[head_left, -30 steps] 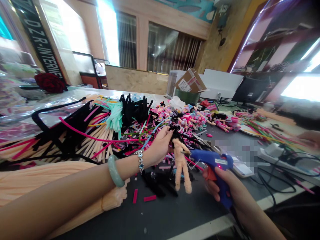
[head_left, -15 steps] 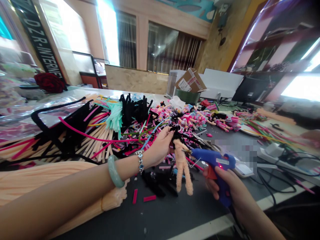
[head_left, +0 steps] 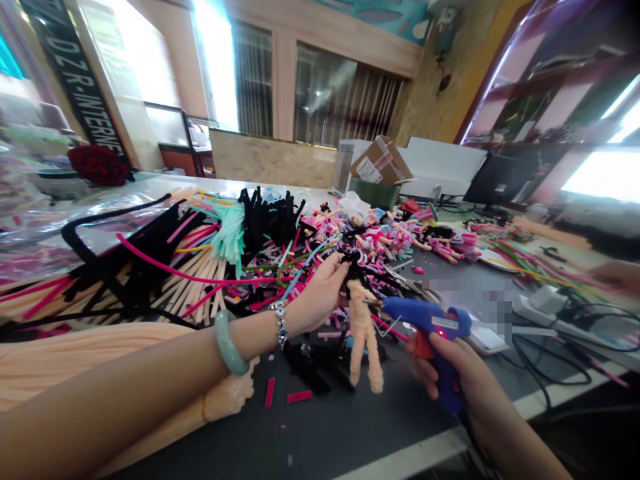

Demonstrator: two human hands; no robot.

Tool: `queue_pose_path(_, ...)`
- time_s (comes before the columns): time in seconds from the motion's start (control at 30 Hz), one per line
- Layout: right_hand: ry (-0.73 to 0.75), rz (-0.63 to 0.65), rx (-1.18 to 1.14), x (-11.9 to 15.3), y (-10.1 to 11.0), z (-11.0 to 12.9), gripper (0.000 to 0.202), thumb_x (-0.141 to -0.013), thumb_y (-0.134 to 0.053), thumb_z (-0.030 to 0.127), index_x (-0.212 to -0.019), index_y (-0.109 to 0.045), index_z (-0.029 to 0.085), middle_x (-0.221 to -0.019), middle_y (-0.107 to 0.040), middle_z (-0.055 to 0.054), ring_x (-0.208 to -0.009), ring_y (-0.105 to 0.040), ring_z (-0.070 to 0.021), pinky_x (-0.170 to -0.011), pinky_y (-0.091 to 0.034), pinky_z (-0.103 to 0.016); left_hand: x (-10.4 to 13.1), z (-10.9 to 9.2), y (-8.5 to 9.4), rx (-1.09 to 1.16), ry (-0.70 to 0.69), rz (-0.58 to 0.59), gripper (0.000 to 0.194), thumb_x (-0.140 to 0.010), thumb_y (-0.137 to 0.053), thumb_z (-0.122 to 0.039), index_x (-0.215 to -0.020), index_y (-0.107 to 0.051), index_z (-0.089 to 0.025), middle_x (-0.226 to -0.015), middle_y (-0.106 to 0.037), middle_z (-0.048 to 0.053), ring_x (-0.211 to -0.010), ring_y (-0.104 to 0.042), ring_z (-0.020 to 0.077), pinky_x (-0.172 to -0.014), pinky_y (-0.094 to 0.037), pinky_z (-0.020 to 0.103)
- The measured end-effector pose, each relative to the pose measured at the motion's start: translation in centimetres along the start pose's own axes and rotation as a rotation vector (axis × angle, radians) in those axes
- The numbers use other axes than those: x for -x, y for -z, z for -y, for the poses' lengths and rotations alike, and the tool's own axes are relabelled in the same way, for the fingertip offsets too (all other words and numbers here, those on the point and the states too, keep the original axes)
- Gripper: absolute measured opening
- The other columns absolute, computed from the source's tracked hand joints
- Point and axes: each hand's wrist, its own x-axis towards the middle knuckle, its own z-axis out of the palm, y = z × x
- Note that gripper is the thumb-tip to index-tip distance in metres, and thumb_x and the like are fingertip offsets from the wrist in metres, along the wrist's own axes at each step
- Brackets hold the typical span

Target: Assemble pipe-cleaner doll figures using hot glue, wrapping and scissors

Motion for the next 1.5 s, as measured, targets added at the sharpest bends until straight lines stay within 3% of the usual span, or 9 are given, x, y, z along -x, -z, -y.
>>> queue_pose_path(0.43,0.013,-0.056,0.047,0.1,0.0,0.0,0.038,-0.079,-0.06,0.051,-0.08,-0.062,0.013,-0.05,-0.046,0.003,-0.043,-0.046,-0.0101,-0.046,-0.035,-0.024,0.0,0.1,0.1,-0.039,-0.029,0.021,0.011,-0.091,-0.049,-0.03,-0.093,-0.048,-0.02,-0.079,-0.049,-0.002,-0.064,-0.05,0.0077,-0.059,-0.05,0.02)
queue_pose_path(1.03,0.108,-0.124,0.179,0.2,-0.4,-0.1,0.039,-0.077,-0.063,0.053,-0.074,-0.063,0.014,-0.053,-0.049,0.001,-0.047,-0.049,-0.0102,-0.048,-0.037,-0.023,0.1,-0.3,-0.2,0.012,0.066,-0.055,0.006,-0.089,-0.048,-0.025,-0.092,-0.045,-0.02,-0.077,-0.049,-0.002,-0.06,-0.051,0.0081,-0.051,-0.047,0.02)
queue_pose_path(1.23,0.134,-0.104,0.229,0.2,-0.1,-0.2,0.041,-0.077,-0.062,0.054,-0.083,-0.066,0.013,-0.055,-0.051,0.0,-0.048,-0.049,-0.0119,-0.047,-0.036,-0.025,0.2,-0.2,0.0,0.011,0.065,0.002,0.025,-0.084,-0.059,-0.038,-0.085,-0.042,-0.02,-0.07,-0.043,-0.006,-0.055,-0.049,0.0067,-0.048,-0.043,0.018)
queue_pose_path(1.5,0.13,-0.12,0.23,0.2,-0.2,0.2,0.041,-0.075,-0.063,0.055,-0.079,-0.065,0.014,-0.052,-0.05,0.001,-0.046,-0.048,-0.0115,-0.046,-0.036,-0.024,0.5,-0.8,-0.3,-0.065,0.054,0.038,0.039,-0.071,-0.074,-0.036,-0.09,-0.043,-0.02,-0.072,-0.045,-0.006,-0.061,-0.05,0.006,-0.055,-0.042,0.019)
